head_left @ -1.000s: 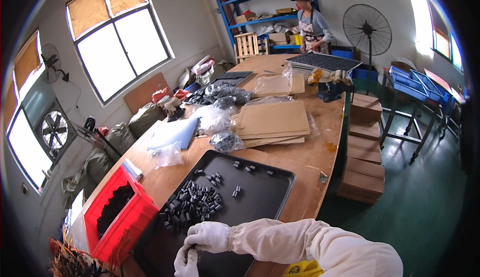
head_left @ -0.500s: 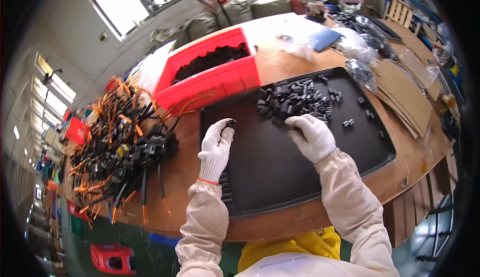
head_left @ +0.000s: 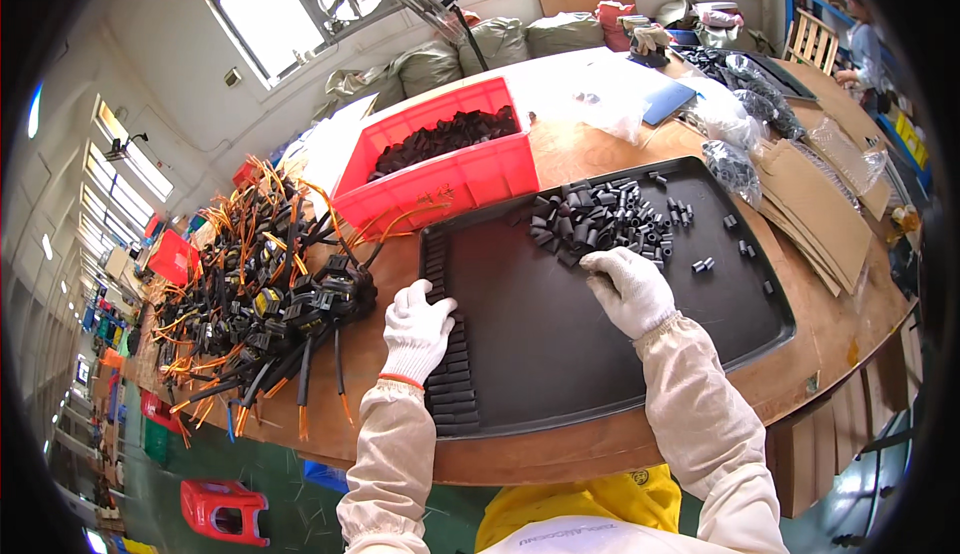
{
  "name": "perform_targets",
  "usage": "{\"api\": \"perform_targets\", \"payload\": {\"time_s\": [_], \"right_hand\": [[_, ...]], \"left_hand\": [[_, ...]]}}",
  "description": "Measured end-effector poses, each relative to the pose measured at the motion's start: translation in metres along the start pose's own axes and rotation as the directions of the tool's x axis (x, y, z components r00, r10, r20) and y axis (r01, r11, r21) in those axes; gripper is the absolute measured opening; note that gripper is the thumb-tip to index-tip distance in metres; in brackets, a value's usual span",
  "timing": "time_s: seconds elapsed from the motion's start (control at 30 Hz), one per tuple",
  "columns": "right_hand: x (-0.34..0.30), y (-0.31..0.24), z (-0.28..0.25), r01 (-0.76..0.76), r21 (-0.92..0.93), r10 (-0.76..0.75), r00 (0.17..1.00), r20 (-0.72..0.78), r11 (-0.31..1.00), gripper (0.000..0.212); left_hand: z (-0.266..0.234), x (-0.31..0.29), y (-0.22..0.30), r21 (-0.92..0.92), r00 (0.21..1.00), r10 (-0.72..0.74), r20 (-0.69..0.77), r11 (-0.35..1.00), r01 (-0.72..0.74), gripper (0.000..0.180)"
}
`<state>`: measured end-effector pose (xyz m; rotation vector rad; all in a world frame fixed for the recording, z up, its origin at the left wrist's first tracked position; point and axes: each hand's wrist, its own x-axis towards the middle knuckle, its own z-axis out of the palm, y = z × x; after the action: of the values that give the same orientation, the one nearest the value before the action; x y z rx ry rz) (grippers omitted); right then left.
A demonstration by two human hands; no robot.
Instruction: The person joins small black cylindrical pieces together by hand and lines them up in slots along the edge of a tray.
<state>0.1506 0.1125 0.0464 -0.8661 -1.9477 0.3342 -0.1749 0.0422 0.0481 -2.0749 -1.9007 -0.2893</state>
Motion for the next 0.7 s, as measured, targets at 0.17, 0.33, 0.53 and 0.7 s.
{"api": "perform_targets", "payload": {"time_s": [0.17, 0.33, 0.53, 0.7], "right_hand": [[0.001, -0.001, 0.002, -0.003, 0.012, 0.003, 1.0, -0.003, 1.0, 0.019], [-0.001, 0.006, -0.004, -0.017, -0.01, 0.016, 0.999, -0.039, 1.0, 0.017], [0.007, 0.029, -0.029, -0.133, -0.121, 0.093, 0.952, -0.29, 0.984, 0.014], [0.005, 0.047, -0.045, -0.278, -0.229, 0.194, 0.924, -0.33, 0.933, 0.017]], "left_hand": [[0.0, -0.001, -0.003, 0.013, 1.0, 0.026, 0.001, 1.0, -0.026, 0.018], [-0.006, -0.002, 0.003, 0.073, 0.995, 0.05, 0.088, 0.996, -0.056, 0.022], [-0.011, 0.02, 0.047, -0.224, 0.982, 0.19, 0.0, 0.957, -0.185, 0.037], [0.027, 0.056, 0.114, -0.282, 0.955, 0.296, -0.014, 0.915, -0.288, 0.042]]}}
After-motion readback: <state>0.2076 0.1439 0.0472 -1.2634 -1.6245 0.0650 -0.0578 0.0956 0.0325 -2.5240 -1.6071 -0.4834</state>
